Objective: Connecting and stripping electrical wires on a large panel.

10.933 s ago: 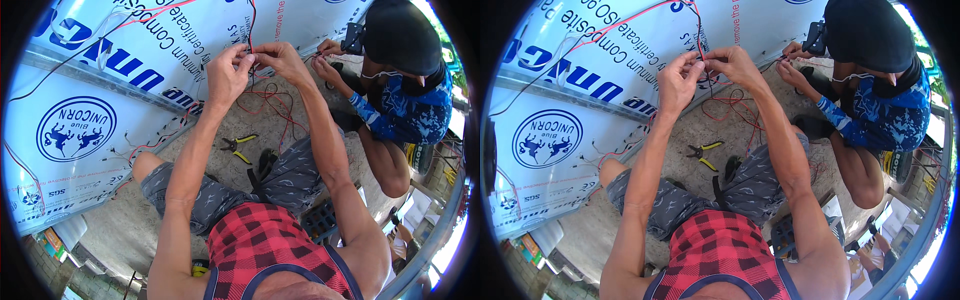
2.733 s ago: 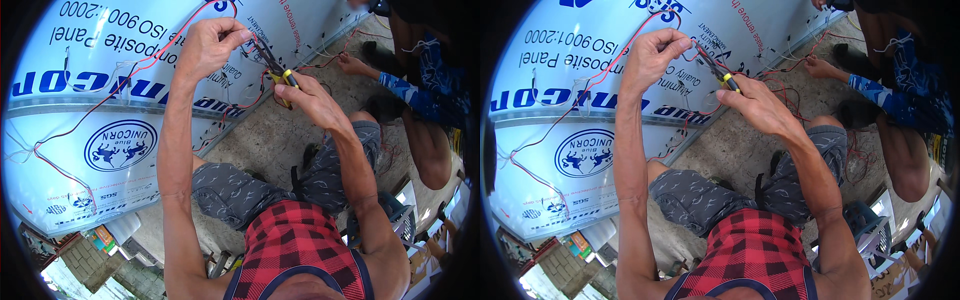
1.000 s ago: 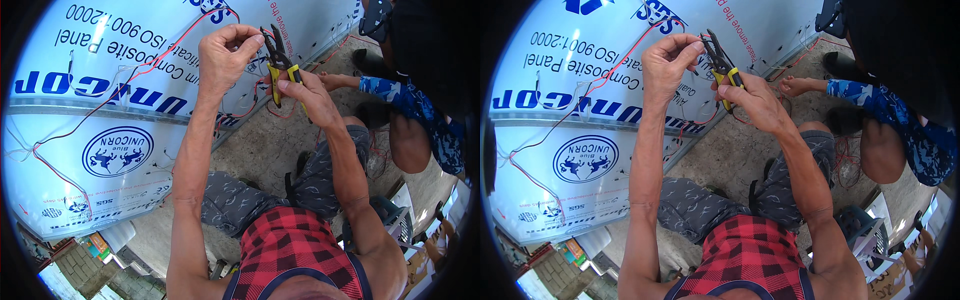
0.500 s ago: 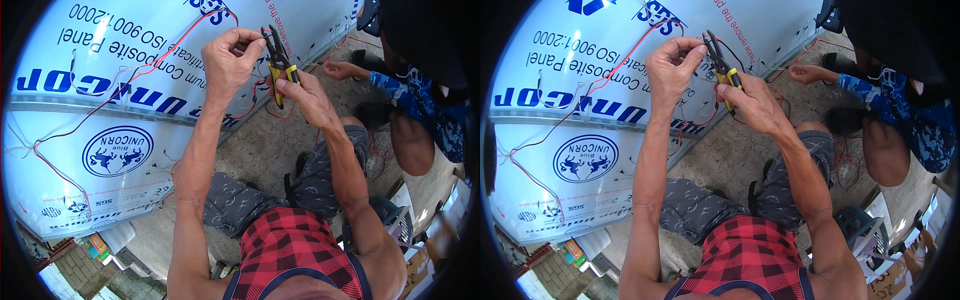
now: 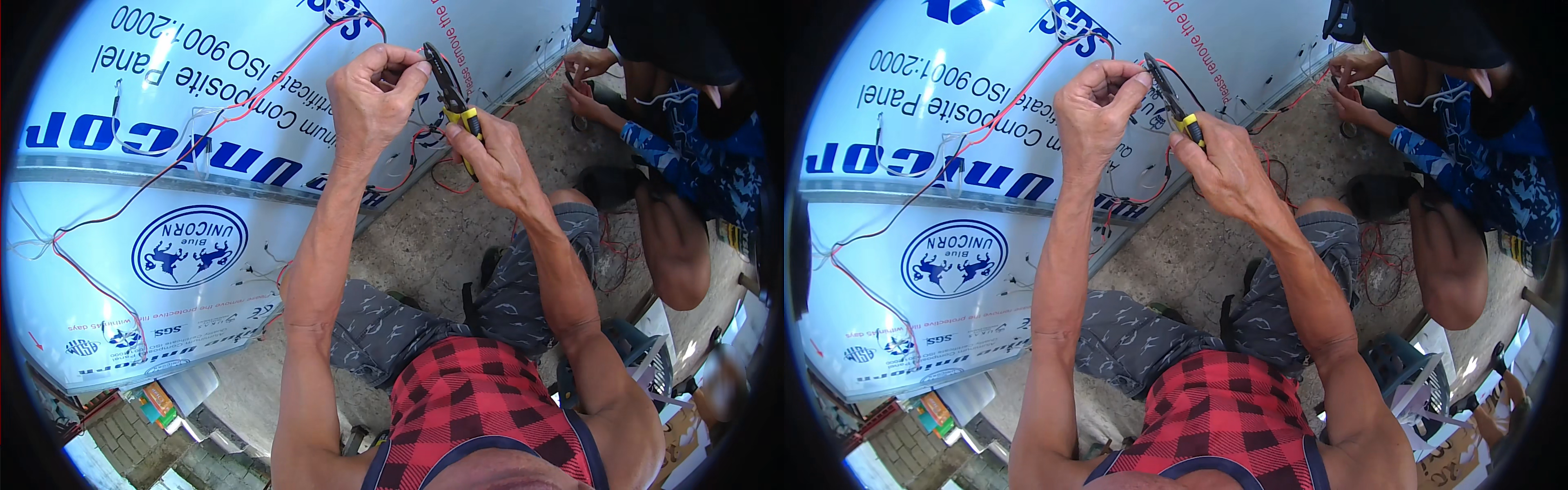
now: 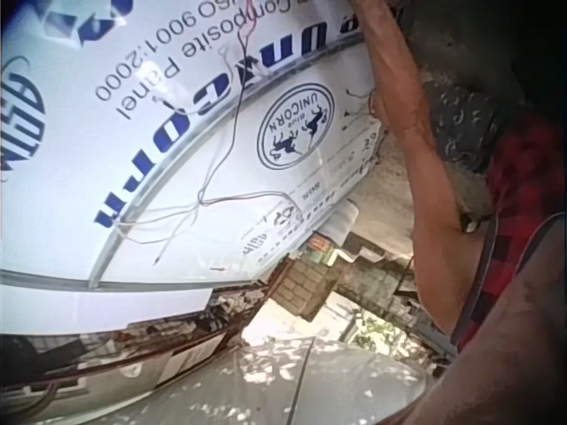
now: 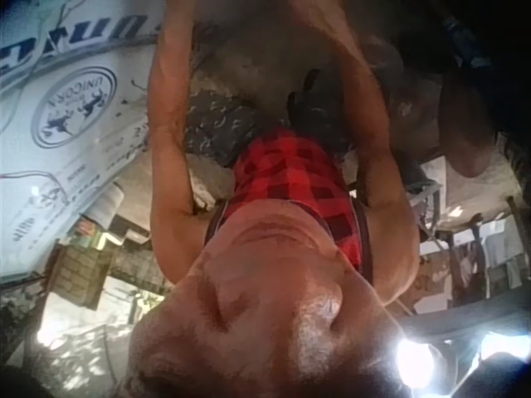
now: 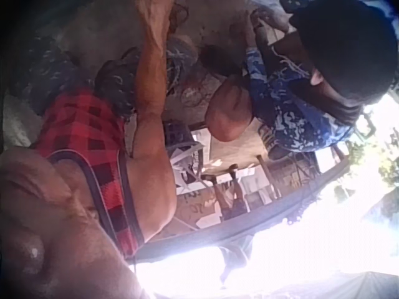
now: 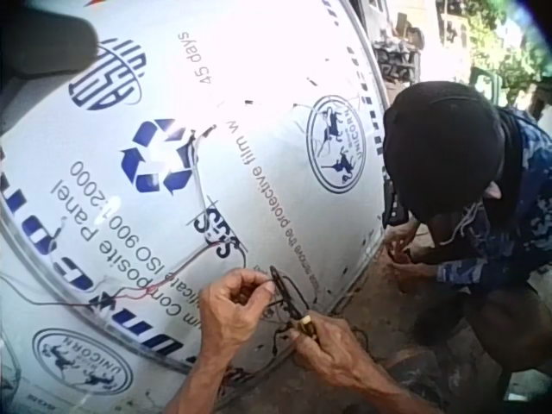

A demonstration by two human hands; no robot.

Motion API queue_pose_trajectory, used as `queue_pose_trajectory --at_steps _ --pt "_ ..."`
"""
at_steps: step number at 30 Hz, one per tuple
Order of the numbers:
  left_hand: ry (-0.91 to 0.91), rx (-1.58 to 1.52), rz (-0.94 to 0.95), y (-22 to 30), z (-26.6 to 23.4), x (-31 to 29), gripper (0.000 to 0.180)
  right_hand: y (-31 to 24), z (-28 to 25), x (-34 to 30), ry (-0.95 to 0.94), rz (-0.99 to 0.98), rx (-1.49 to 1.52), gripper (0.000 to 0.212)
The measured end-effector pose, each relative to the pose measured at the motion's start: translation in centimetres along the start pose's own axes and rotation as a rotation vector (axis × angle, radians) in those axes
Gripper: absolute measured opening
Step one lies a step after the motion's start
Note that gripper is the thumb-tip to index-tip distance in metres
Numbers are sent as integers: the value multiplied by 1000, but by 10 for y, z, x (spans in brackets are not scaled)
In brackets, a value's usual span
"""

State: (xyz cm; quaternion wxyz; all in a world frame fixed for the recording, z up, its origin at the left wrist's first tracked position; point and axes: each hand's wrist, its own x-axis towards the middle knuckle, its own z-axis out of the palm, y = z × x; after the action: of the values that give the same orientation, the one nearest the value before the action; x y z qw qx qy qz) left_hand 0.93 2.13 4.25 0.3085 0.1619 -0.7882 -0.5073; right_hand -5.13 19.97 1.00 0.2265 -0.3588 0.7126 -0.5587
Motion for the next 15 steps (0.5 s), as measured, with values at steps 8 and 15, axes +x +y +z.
queue_pose_trajectory --at_steps 8,15 --pt "-148 165 75 14 -5 11 18 -11 -1 -3 86 -33 -213 29" --pt "-260 89 -22 13 -10 17 15 -9 -1 -4 85 -59 -203 28"
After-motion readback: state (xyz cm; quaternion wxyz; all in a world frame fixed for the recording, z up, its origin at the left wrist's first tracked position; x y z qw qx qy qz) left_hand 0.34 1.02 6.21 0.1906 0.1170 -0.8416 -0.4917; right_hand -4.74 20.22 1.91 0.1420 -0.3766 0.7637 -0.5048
